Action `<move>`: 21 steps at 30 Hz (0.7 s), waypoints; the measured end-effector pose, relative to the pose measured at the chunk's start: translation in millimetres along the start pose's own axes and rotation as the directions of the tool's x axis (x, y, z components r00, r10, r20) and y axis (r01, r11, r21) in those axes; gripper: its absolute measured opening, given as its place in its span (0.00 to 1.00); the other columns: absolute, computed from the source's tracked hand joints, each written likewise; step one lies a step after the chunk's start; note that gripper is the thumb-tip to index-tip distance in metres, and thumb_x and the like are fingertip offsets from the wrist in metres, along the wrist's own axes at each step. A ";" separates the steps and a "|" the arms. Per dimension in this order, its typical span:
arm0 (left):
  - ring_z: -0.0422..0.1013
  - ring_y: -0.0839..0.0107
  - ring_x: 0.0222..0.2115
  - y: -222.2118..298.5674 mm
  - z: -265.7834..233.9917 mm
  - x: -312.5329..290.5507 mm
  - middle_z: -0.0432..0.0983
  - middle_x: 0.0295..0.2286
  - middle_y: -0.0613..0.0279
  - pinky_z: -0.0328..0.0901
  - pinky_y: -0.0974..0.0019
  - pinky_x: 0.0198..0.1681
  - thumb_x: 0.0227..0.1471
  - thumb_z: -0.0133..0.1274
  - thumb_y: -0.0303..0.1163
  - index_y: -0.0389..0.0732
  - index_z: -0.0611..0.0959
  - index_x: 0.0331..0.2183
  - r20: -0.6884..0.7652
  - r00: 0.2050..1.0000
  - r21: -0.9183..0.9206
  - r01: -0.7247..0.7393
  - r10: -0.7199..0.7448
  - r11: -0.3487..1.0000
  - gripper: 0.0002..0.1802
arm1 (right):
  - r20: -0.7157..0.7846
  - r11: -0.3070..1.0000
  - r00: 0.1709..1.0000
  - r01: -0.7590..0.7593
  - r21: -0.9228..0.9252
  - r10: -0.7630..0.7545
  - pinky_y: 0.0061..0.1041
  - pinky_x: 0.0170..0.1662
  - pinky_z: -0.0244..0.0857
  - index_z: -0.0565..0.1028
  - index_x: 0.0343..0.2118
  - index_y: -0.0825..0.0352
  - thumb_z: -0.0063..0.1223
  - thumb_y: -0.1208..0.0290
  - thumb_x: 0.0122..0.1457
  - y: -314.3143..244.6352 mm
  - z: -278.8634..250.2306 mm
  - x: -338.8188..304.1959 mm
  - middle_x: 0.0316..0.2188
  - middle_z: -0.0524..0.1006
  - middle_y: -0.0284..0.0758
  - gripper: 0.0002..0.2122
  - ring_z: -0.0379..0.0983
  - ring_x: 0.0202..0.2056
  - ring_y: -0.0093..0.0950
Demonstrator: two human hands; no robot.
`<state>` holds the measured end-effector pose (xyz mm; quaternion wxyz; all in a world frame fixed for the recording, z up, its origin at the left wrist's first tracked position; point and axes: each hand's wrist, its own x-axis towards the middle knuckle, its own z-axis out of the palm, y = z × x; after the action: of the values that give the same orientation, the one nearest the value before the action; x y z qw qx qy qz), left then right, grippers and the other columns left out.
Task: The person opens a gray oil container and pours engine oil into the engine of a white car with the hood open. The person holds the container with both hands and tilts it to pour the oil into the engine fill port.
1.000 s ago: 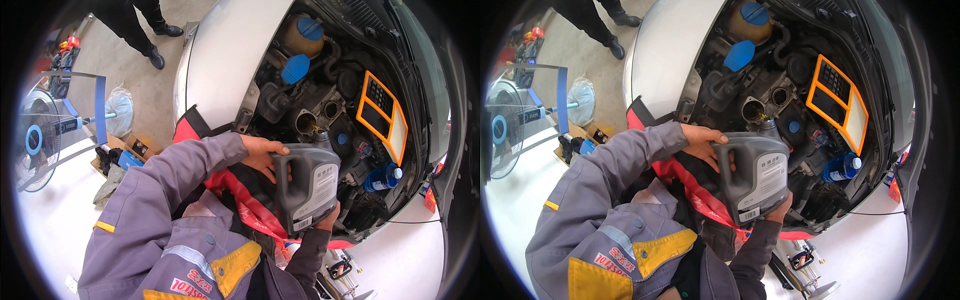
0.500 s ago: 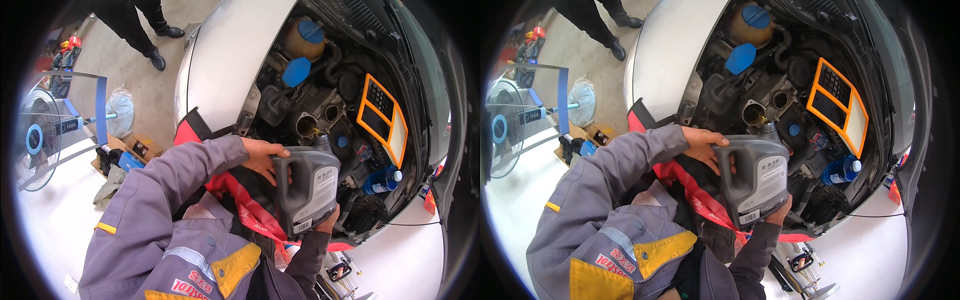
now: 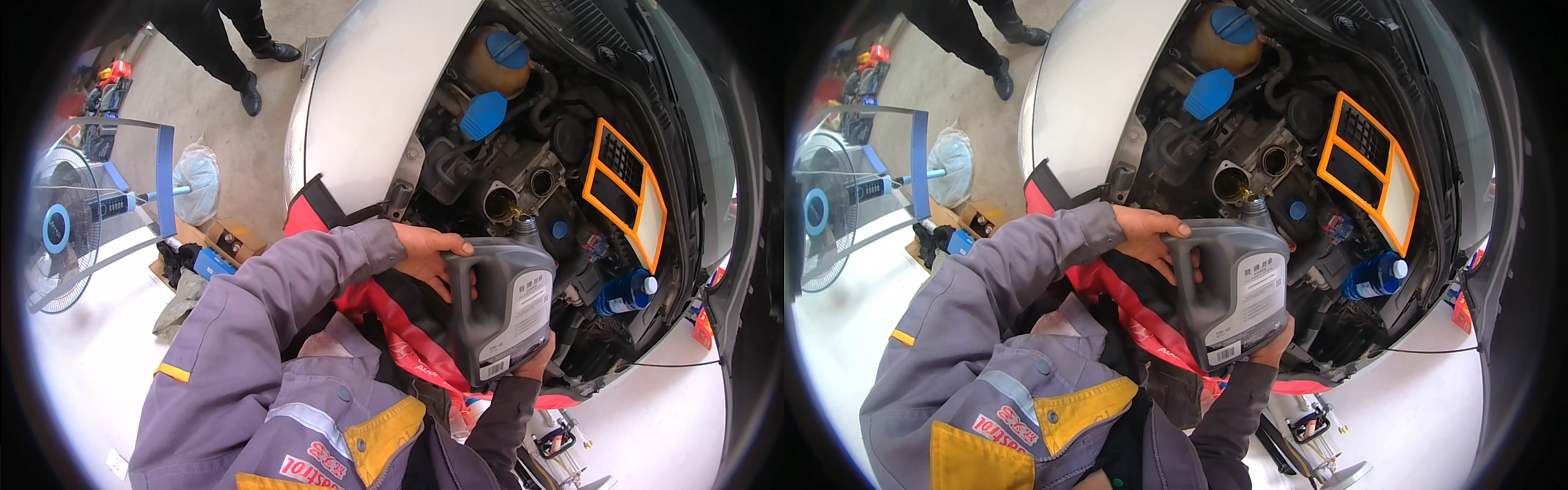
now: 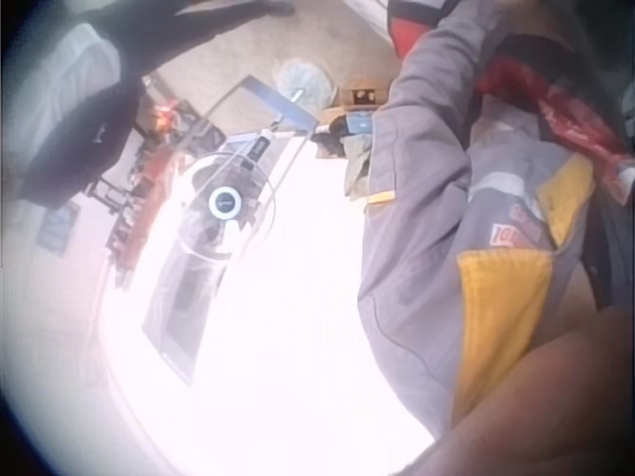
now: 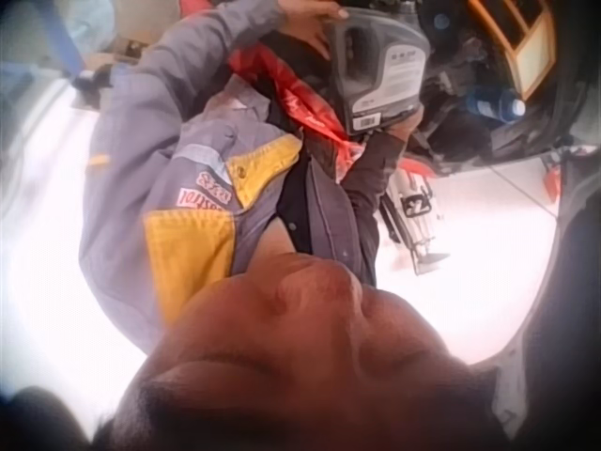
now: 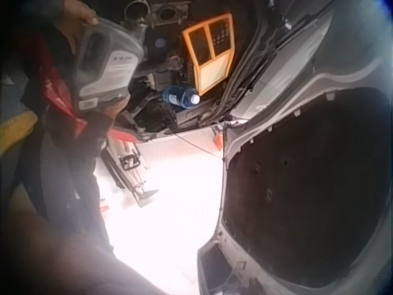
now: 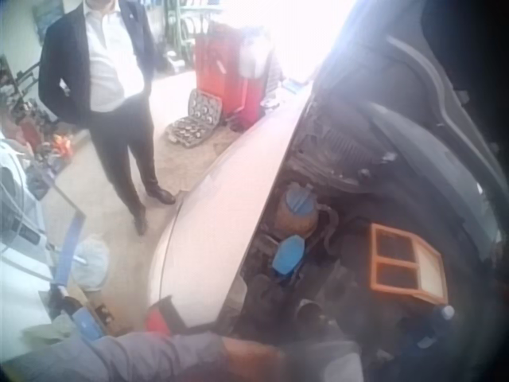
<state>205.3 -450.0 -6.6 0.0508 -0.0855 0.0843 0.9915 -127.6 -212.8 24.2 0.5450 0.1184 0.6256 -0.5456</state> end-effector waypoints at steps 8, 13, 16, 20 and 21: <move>0.68 0.53 0.56 1.4 -0.2 -1.1 0.75 0.49 0.47 0.62 0.50 0.59 0.58 0.51 0.51 0.34 0.76 0.50 0.021 1.000 -0.016 0.007 -0.007 1.000 0.30 | -0.017 1.000 1.000 0.011 0.010 -0.011 0.36 0.50 0.70 0.75 0.46 0.72 0.32 0.60 0.62 -0.2 4.1 -4.4 0.44 0.79 0.43 0.23 0.76 0.45 0.40; 0.68 0.54 0.56 0.3 -3.5 0.1 0.74 0.50 0.46 0.62 0.51 0.58 0.58 0.50 0.51 0.35 0.77 0.49 0.030 0.999 -0.015 0.021 -0.020 1.000 0.30 | -0.043 1.000 0.999 0.015 0.002 -0.015 0.36 0.48 0.71 0.76 0.45 0.72 0.33 0.60 0.62 -0.7 9.7 -7.4 0.42 0.79 0.43 0.22 0.77 0.43 0.40; 0.68 0.54 0.56 0.0 -2.9 -0.1 0.74 0.50 0.46 0.62 0.51 0.59 0.58 0.50 0.51 0.35 0.77 0.49 0.034 0.999 -0.019 0.022 -0.021 1.000 0.30 | -0.063 1.000 0.998 0.017 -0.001 -0.017 0.36 0.49 0.71 0.75 0.45 0.72 0.33 0.60 0.62 -1.1 9.5 -8.3 0.43 0.79 0.43 0.23 0.77 0.43 0.40; 0.67 0.54 0.56 0.5 -2.5 -0.6 0.74 0.51 0.45 0.62 0.52 0.59 0.58 0.50 0.51 0.35 0.77 0.49 0.035 0.999 -0.015 0.023 -0.022 1.000 0.30 | -0.065 1.000 0.998 0.016 0.010 -0.016 0.37 0.49 0.70 0.75 0.46 0.72 0.33 0.59 0.63 -2.2 10.8 -9.8 0.43 0.79 0.43 0.23 0.76 0.44 0.40; 0.67 0.54 0.56 0.7 -2.0 -0.8 0.74 0.51 0.46 0.62 0.52 0.59 0.58 0.50 0.51 0.35 0.77 0.49 0.033 0.999 -0.015 0.024 -0.024 1.000 0.30 | -0.071 1.000 0.997 0.015 0.011 -0.014 0.37 0.49 0.70 0.75 0.46 0.72 0.33 0.59 0.63 -2.5 11.0 -9.8 0.44 0.79 0.43 0.23 0.76 0.44 0.40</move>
<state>206.4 -451.2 -8.2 0.0634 -0.0708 0.0748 0.9927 -119.7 -218.3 35.6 0.5178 0.1361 0.6421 -0.5486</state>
